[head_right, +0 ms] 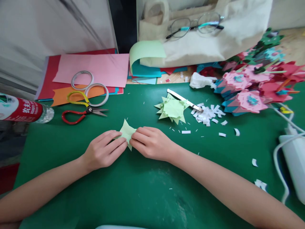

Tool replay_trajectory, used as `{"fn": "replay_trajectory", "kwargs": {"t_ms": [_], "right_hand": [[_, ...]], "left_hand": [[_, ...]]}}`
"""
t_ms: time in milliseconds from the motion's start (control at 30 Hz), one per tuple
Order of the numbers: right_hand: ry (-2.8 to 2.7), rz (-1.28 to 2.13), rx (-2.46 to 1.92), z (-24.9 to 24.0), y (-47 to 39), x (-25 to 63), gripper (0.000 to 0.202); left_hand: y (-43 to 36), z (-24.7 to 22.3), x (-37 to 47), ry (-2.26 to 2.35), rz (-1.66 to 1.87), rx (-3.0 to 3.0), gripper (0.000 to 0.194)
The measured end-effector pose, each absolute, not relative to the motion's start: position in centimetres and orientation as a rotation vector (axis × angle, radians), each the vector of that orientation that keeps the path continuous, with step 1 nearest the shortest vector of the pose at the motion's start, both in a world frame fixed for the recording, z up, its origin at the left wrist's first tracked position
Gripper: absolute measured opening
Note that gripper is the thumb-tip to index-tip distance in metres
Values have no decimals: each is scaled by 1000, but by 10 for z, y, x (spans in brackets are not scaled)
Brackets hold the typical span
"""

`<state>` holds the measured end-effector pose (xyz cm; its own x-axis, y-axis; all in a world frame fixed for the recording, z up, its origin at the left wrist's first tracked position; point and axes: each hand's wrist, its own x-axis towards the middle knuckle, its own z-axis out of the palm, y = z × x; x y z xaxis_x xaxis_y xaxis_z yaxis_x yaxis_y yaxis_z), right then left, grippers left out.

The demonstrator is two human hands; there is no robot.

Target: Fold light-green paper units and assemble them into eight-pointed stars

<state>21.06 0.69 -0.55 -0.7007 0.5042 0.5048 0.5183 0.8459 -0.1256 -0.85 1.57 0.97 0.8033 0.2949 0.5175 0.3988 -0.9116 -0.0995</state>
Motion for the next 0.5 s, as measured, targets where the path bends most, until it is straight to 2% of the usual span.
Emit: {"fn": "replay_trajectory", "kwargs": {"t_ms": [300, 500], "right_hand": [[-2560, -171, -557, 1, 7, 216, 11], [-2576, -100, -659, -1, 6, 212, 11]], "left_hand": [[15, 7, -8, -571, -699, -2800, 11], [17, 5, -11, -622, -680, -2843, 9]]}}
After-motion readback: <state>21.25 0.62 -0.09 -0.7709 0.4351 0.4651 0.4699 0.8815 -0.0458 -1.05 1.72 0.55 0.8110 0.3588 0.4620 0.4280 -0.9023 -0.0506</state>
